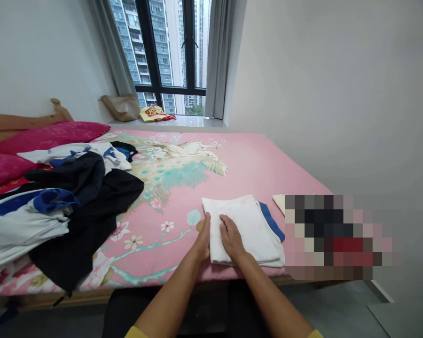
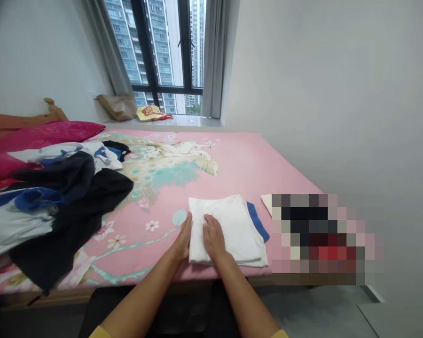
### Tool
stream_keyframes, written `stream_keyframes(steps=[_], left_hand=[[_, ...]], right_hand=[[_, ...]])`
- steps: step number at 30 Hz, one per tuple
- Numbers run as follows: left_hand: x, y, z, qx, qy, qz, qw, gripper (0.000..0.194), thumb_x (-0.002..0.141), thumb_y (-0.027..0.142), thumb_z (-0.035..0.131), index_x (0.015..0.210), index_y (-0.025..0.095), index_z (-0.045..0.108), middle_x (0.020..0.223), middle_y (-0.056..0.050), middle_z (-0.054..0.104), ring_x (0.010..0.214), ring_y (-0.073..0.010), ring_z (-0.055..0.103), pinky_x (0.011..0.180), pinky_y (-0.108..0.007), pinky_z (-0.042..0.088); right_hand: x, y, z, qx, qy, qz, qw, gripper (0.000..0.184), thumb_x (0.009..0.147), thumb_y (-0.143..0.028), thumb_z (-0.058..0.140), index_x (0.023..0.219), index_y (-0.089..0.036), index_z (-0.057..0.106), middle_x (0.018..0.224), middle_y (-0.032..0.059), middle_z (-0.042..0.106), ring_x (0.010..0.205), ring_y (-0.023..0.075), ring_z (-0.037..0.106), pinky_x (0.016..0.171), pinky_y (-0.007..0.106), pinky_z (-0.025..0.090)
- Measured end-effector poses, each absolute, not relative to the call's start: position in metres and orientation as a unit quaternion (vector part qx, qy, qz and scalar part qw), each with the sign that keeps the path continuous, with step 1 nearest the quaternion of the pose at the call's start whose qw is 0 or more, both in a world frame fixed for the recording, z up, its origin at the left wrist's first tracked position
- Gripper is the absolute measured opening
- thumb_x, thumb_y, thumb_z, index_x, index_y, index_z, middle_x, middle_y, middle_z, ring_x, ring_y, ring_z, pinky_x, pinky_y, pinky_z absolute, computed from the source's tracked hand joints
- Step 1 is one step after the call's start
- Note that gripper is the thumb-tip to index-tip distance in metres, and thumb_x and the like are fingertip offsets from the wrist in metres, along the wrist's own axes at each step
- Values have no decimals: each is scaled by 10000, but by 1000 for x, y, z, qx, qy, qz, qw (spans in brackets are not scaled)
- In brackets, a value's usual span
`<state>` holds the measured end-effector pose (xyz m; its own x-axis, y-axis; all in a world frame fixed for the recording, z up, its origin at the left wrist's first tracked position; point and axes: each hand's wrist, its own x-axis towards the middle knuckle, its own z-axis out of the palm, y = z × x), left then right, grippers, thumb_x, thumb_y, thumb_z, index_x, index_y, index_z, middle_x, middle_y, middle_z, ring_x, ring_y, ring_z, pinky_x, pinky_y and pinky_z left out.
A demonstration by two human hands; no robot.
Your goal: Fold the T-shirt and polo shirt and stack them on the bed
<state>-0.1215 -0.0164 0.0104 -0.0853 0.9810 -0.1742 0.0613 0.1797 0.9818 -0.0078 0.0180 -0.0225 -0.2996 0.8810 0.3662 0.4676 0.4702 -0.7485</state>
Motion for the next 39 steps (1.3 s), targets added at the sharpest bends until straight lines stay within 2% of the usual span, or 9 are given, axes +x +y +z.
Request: stream_keyframes(steps=[5, 8, 14, 17, 19, 24, 28, 34, 39], left_hand=[[-136, -33, 13, 206, 411, 516, 723, 539, 669, 149, 636, 1196, 70, 558, 1021, -149, 695, 970, -279, 651, 907, -413, 496], [-136, -55, 8, 177, 394, 526, 733, 588, 596, 99, 692, 1169, 52, 572, 1020, -164, 694, 967, -295, 650, 901, -428, 496], [-114, -89, 1, 121, 431, 569, 689, 616, 601, 174, 747, 1185, 102, 566, 1029, -146, 690, 945, -264, 652, 844, -394, 516], [-107, -97, 0, 100, 477, 570, 662, 605, 628, 223, 749, 1192, 127, 551, 1061, -143, 675, 901, -246, 657, 792, -378, 528], [-102, -101, 1, 85, 512, 567, 640, 599, 640, 256, 750, 1188, 128, 545, 1072, -146, 667, 893, -244, 656, 776, -366, 527], [-89, -107, 2, 22, 446, 644, 620, 632, 648, 254, 743, 1238, 183, 526, 1133, -122, 653, 1031, -256, 621, 847, -342, 500], [-83, -108, -4, -44, 409, 659, 630, 650, 599, 246, 754, 1215, 209, 551, 1086, -100, 675, 1029, -258, 622, 829, -326, 501], [-136, -73, 43, 56, 478, 668, 568, 481, 626, 198, 648, 1103, 164, 595, 942, -78, 696, 852, -221, 645, 741, -317, 506], [-227, -3, 159, 358, 555, 659, 360, 400, 550, 221, 672, 931, 107, 631, 756, -6, 644, 713, -153, 586, 695, -269, 476]], right_hand=[[-5, 21, -21, -425, -797, 236, 359, 376, 904, -257, 366, 1202, -153, 569, 1265, 103, 564, 1217, 207, 469, 1079, 417, 348], [-3, 38, -7, -439, -815, 212, 314, 410, 873, -182, 349, 1224, -124, 553, 1270, 109, 559, 1205, 204, 473, 1079, 390, 337], [-11, 106, 28, -463, -864, 183, 74, 646, 740, -47, 413, 1372, -176, 405, 1442, 72, 398, 1399, 256, 186, 1133, 513, 31], [-23, 138, 37, -438, -873, 214, 6, 743, 640, -49, 504, 1361, -203, 419, 1392, 76, 462, 1374, 274, 249, 1112, 550, -11], [-34, 154, 39, -428, -872, 235, -39, 783, 599, -76, 560, 1353, -234, 425, 1337, 72, 517, 1300, 280, 376, 1101, 563, 44], [-60, 181, 44, -427, -847, 287, -133, 733, 478, -139, 709, 1194, -230, 582, 1160, 90, 626, 1013, 288, 595, 894, 445, 430], [-70, 191, 52, -409, -828, 341, -179, 546, 394, -166, 779, 933, -184, 700, 875, 51, 702, 764, 245, 648, 691, 352, 503], [-53, 207, 104, -384, -830, 395, -83, 265, 488, -199, 762, 742, -140, 716, 692, -2, 680, 659, 177, 634, 632, 273, 503], [-36, 239, 185, -358, -796, 432, 225, 381, 551, -251, 759, 876, -61, 700, 810, 37, 681, 769, 178, 640, 722, 317, 516]])
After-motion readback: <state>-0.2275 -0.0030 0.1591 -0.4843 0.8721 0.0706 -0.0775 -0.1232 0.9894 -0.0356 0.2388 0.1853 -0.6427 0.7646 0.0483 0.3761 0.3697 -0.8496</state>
